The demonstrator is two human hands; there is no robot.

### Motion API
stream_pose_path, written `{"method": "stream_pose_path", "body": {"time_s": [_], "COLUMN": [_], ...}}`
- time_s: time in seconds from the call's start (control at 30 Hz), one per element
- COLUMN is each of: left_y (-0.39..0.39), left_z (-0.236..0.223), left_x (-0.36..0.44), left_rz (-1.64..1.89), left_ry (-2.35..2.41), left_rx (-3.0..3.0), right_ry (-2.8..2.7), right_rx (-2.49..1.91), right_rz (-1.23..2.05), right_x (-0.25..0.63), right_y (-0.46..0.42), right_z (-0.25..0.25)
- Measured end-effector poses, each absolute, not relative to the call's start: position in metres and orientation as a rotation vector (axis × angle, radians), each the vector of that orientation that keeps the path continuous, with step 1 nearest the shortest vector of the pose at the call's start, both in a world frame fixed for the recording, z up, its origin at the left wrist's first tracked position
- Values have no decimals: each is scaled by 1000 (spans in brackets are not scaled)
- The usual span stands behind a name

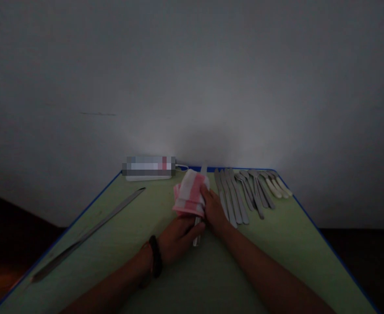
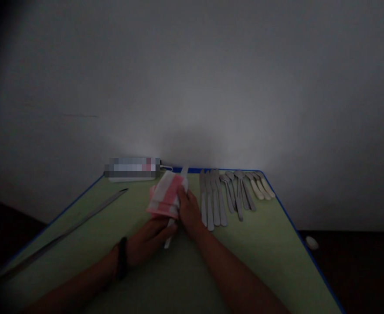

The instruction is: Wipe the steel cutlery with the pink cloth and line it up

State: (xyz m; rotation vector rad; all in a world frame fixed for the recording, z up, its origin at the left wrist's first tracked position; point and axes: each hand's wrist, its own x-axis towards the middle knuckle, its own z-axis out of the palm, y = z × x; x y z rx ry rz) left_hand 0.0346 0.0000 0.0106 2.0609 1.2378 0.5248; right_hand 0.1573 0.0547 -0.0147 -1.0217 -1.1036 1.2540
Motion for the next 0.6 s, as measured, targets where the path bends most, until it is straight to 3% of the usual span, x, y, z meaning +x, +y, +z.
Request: {"method": "stream_pose_path", "body": {"time_s": [0.6], "left_y": [1], "left_z": [12], "left_x": [29], "left_rz": [531], "left_ry": [1143], "left_rx": [1805], "right_ry": [-868], "right_rx": [-854], "right_rz": [1248], "right_x": [174], "right_y": [68], "right_z": [17]}}
